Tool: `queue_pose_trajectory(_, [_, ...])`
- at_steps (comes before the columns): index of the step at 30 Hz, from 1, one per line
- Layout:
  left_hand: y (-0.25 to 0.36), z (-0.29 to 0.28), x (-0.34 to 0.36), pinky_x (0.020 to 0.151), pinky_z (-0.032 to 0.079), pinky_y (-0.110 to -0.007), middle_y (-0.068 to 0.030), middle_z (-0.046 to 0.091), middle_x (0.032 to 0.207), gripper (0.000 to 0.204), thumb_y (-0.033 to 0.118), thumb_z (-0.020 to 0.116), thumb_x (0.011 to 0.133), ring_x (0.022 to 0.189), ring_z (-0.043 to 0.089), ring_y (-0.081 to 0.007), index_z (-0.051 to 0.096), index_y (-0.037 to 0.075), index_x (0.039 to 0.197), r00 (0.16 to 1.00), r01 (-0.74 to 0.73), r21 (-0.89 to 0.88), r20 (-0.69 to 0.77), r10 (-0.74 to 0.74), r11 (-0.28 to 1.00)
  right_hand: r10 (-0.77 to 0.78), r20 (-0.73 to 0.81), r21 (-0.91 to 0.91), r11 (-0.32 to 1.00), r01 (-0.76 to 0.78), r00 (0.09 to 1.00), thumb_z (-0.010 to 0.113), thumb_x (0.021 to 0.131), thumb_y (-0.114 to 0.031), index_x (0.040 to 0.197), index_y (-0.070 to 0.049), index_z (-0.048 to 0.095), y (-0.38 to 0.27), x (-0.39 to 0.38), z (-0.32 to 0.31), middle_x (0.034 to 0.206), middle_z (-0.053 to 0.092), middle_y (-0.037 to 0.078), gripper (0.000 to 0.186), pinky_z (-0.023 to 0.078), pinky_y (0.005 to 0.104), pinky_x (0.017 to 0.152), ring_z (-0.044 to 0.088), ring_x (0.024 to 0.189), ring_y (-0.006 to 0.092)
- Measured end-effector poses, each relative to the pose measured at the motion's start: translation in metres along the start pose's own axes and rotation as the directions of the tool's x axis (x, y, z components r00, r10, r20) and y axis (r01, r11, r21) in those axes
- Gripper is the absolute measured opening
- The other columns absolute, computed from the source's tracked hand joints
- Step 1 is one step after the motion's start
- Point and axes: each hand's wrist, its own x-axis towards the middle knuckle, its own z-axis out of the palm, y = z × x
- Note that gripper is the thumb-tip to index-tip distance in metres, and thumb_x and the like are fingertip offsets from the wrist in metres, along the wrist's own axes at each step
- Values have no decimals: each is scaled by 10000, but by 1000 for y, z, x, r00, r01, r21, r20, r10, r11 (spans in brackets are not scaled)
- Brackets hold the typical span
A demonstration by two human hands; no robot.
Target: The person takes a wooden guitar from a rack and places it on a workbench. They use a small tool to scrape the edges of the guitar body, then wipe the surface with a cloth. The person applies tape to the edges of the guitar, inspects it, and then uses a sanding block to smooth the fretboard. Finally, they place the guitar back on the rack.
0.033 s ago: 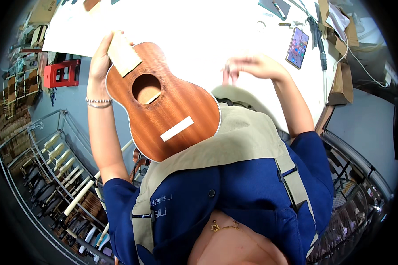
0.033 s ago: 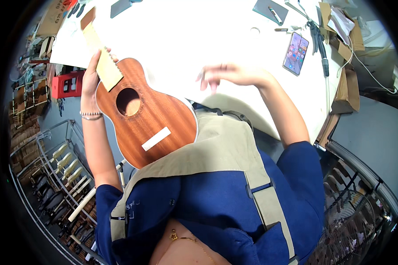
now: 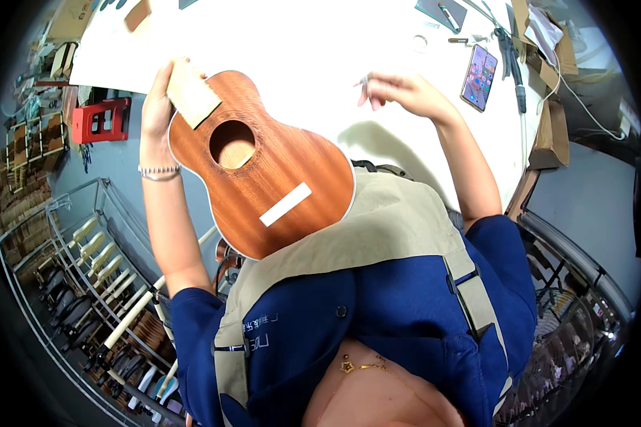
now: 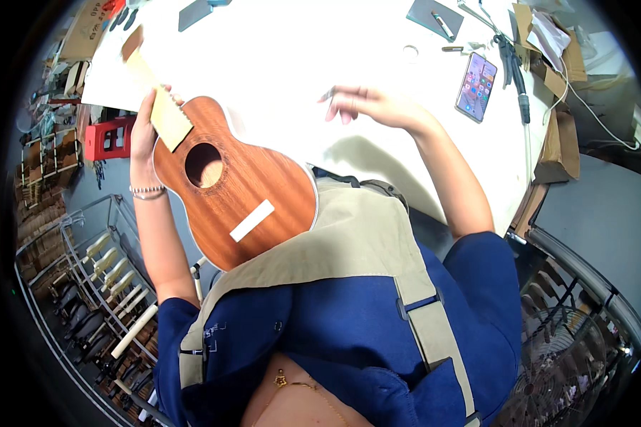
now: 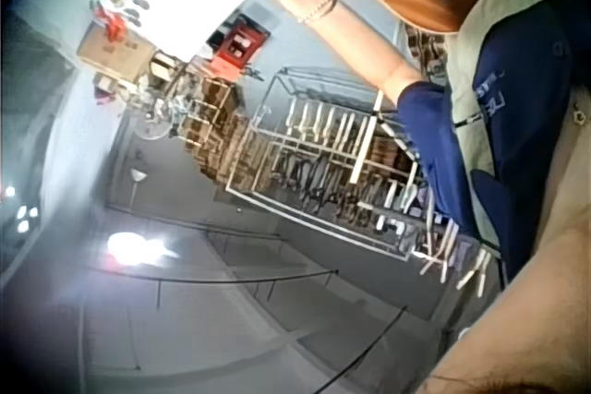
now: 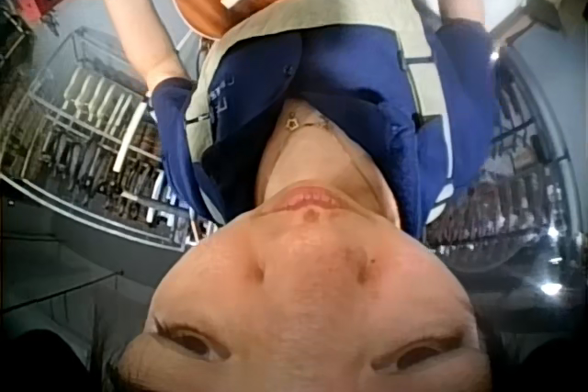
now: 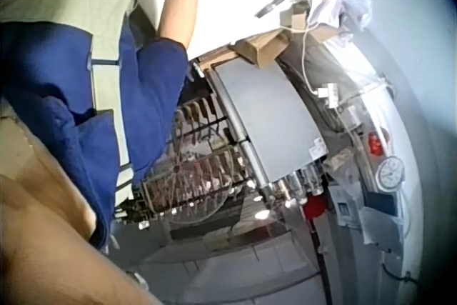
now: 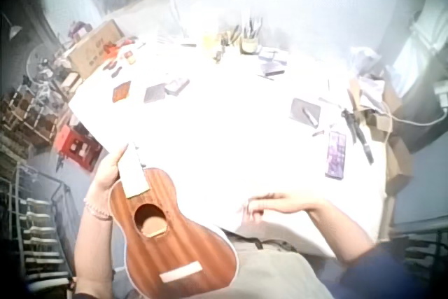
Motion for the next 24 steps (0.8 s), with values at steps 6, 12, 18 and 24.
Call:
queue_pose_trajectory(6, [-18,-33,-33,781,501,-363,-156,577,943,315,316,367,951,852,572,-237,446,37,1073,870,-323,-87,-420,259,942,-171,-591,-490,853,-182,788,367,930,-459,1337,5,327,87,31,-4,1341,377,180,619,325,357,1002,373,1237,249])
queue_pose_trajectory(12, [-44,-6,-54,815,485,-380,-167,560,988,342,354,365,949,930,544,-249,414,44,1084,661,-514,31,-623,419,857,158,-389,316,948,-29,907,163,895,-611,1408,-127,233,30,-1,81,1316,382,172,709,390,328,921,465,1103,218])
queue_pose_trajectory(18, [-50,-9,-61,878,472,-414,-138,550,1039,351,374,401,934,985,541,-251,428,56,1080,636,-525,44,-643,426,850,82,-433,308,949,62,898,254,927,-525,1352,-95,339,26,-9,88,1243,451,132,610,441,291,820,536,959,147])
queue_pose_trajectory(24, [-50,-43,-71,845,491,-410,-125,560,1036,315,354,433,927,958,554,-242,460,67,1054,727,-443,-65,-611,315,894,-59,-813,-390,794,-467,579,441,859,-274,1016,32,575,97,38,-1,914,611,187,370,483,377,726,619,818,302])
